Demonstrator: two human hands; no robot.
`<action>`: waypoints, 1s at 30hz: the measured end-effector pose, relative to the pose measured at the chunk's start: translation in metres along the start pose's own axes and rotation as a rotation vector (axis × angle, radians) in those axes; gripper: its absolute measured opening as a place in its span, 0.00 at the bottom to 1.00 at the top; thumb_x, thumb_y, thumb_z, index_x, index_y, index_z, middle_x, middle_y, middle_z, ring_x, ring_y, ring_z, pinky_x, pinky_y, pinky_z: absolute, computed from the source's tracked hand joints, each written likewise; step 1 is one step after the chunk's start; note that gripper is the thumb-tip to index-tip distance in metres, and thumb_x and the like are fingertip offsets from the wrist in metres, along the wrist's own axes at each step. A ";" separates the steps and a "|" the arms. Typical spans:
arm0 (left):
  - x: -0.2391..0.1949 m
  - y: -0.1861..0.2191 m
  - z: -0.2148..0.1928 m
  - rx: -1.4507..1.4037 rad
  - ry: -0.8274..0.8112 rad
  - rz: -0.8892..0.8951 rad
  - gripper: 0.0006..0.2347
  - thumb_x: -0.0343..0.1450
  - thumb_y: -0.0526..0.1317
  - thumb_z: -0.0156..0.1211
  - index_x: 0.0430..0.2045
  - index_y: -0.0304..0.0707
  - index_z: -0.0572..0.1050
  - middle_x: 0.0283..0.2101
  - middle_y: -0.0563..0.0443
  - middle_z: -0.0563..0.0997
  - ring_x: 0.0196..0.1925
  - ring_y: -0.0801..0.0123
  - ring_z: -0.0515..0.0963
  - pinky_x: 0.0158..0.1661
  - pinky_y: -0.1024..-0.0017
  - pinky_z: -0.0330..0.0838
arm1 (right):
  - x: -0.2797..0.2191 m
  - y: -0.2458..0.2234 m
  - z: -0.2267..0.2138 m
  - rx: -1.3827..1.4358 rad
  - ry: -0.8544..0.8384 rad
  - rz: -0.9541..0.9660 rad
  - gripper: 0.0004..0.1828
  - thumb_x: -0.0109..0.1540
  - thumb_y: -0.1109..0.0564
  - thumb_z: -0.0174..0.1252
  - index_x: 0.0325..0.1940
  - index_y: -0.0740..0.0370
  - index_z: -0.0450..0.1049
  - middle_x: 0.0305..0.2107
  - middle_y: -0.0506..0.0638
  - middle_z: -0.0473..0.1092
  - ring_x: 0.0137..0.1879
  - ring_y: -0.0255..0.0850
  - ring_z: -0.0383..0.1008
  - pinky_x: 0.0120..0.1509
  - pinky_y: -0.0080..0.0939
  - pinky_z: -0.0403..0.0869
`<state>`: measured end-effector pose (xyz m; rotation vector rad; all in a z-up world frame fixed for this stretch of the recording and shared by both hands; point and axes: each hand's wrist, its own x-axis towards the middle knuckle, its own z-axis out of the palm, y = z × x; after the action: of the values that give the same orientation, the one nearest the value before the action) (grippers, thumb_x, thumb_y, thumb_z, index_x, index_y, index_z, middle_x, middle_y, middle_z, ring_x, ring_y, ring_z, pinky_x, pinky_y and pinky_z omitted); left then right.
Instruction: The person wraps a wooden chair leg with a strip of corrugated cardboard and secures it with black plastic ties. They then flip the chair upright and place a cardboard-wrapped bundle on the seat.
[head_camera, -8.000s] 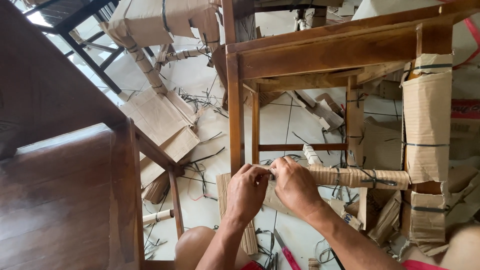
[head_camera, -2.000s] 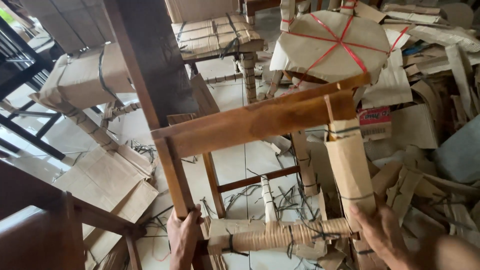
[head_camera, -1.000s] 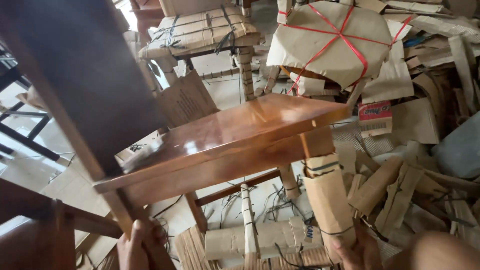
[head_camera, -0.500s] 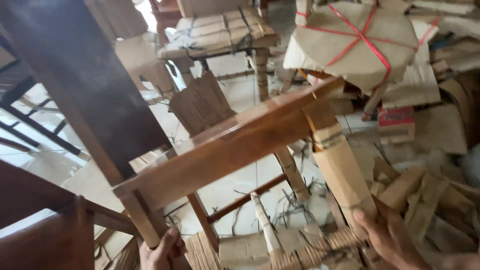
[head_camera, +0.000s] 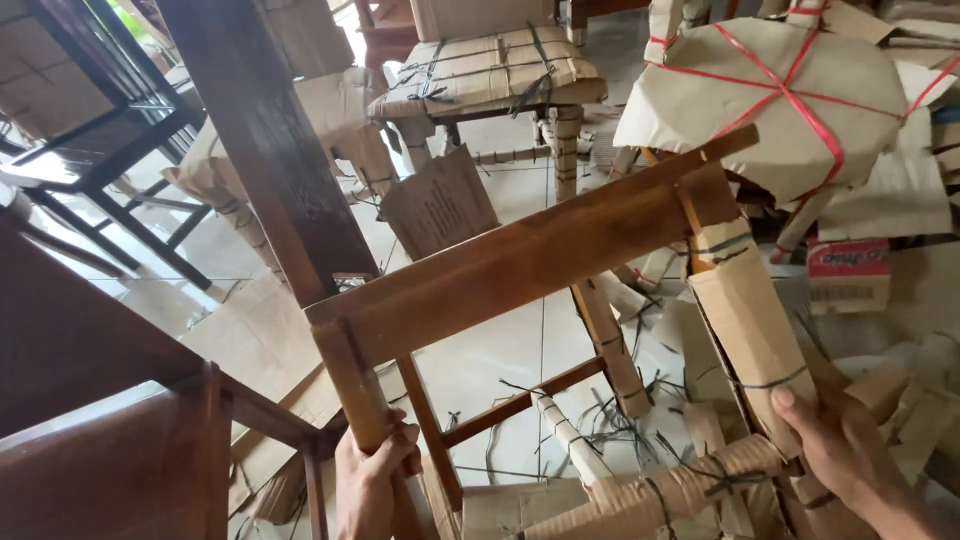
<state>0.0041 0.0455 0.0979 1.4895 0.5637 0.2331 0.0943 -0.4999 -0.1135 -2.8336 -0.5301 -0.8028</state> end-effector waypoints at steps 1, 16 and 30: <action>0.004 -0.003 0.000 -0.053 0.013 -0.002 0.12 0.59 0.33 0.65 0.31 0.24 0.76 0.18 0.38 0.72 0.18 0.59 0.69 0.25 0.66 0.63 | 0.032 -0.033 -0.036 0.308 -0.120 0.416 0.21 0.65 0.42 0.51 0.60 0.49 0.65 0.28 0.65 0.72 0.30 0.57 0.69 0.40 0.54 0.65; 0.057 0.012 -0.013 -0.035 -0.001 -0.035 0.04 0.61 0.34 0.60 0.20 0.31 0.75 0.14 0.41 0.73 0.16 0.63 0.70 0.21 0.69 0.60 | 0.116 -0.097 -0.082 0.567 -0.250 0.568 0.35 0.63 0.33 0.47 0.18 0.67 0.71 0.10 0.57 0.63 0.19 0.47 0.63 0.28 0.43 0.61; 0.054 0.028 -0.017 -0.050 0.042 -0.223 0.28 0.69 0.56 0.46 0.48 0.26 0.77 0.22 0.41 0.75 0.25 0.64 0.71 0.32 0.68 0.61 | 0.126 -0.125 -0.090 0.733 -0.208 0.717 0.27 0.69 0.42 0.53 0.32 0.70 0.77 0.20 0.59 0.68 0.31 0.50 0.67 0.37 0.47 0.64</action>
<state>0.0469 0.0885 0.1138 1.3635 0.7472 0.1040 0.1045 -0.3678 0.0353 -2.1549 0.1697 -0.1245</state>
